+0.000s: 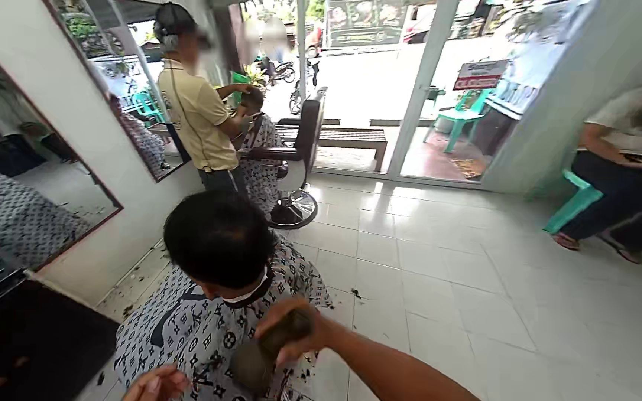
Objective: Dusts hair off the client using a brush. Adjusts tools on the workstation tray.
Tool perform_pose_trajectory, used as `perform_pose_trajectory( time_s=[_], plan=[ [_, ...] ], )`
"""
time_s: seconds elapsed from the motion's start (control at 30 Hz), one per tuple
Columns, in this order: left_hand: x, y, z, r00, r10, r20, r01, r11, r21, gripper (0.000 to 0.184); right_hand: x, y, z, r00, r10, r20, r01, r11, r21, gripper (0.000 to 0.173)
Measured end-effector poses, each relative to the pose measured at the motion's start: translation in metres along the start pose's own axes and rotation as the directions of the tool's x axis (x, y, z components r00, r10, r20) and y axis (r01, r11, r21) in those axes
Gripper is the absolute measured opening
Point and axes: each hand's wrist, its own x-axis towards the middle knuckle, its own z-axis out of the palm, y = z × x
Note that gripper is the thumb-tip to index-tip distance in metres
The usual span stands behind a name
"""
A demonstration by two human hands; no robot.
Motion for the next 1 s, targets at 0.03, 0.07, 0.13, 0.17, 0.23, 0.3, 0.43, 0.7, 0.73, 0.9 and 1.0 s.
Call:
perform_pose_trajectory(
  time_s=[0.03, 0.07, 0.13, 0.17, 0.23, 0.3, 0.43, 0.7, 0.73, 0.9, 1.0],
  plan=[
    [0.008, 0.003, 0.005, 0.998, 0.028, -0.055, -0.027, 0.999, 0.032, 0.026, -0.002, 0.009, -0.023, 0.982, 0.019, -0.187, -0.015, 1.0, 0.025, 0.043],
    [0.016, 0.007, 0.012, 0.99, 0.048, -0.133, -0.041, 0.998, 0.055, 0.023, 0.002, 0.019, -0.045, 0.916, 0.049, -0.398, -0.044, 0.999, 0.023, 0.038],
    [0.029, 0.015, 0.029, 0.957, 0.078, -0.28, -0.061, 0.996, 0.069, 0.02, 0.016, 0.03, -0.075, 0.838, 0.078, -0.541, -0.111, 0.993, -0.028, 0.032],
    [0.036, 0.019, 0.036, 0.946, 0.086, -0.311, -0.075, 0.996, 0.047, 0.02, 0.019, 0.027, -0.081, 0.911, 0.066, -0.407, -0.105, 0.992, -0.074, 0.035],
    [0.052, 0.031, 0.051, 0.938, 0.105, -0.331, -0.13, 0.99, -0.053, 0.021, 0.031, 0.008, -0.085, 0.994, 0.002, 0.11, 0.007, 0.997, -0.078, 0.04],
    [0.064, 0.046, 0.066, 0.921, 0.152, -0.359, -0.21, 0.969, -0.13, 0.023, 0.05, 0.005, -0.094, 0.932, -0.049, 0.36, 0.031, 0.998, 0.055, 0.04],
    [0.077, 0.074, 0.084, 0.828, 0.386, -0.406, -0.335, 0.922, 0.194, 0.023, 0.11, 0.059, -0.155, 0.993, 0.09, -0.074, -0.087, 0.995, 0.044, 0.03],
    [0.149, 0.131, 0.18, 0.929, 0.364, -0.075, 0.048, 0.083, 0.995, 0.045, 0.224, 0.132, -0.174, 0.947, 0.254, 0.198, -0.282, 0.952, 0.123, 0.028],
    [0.169, 0.134, 0.19, 0.958, 0.264, -0.11, 0.113, 0.004, 0.994, 0.052, 0.235, 0.141, -0.172, 0.922, 0.328, 0.203, -0.376, 0.884, 0.277, 0.026],
    [0.257, 0.141, 0.174, 0.831, -0.176, -0.528, 0.521, -0.085, 0.849, 0.072, 0.261, 0.164, -0.162, 0.867, 0.408, 0.284, -0.42, 0.907, -0.021, 0.037],
    [0.275, 0.146, 0.173, 0.908, -0.282, -0.311, 0.312, -0.042, 0.949, 0.066, 0.244, 0.168, -0.173, 0.867, 0.441, 0.233, -0.48, 0.864, 0.153, 0.029]
  ],
)
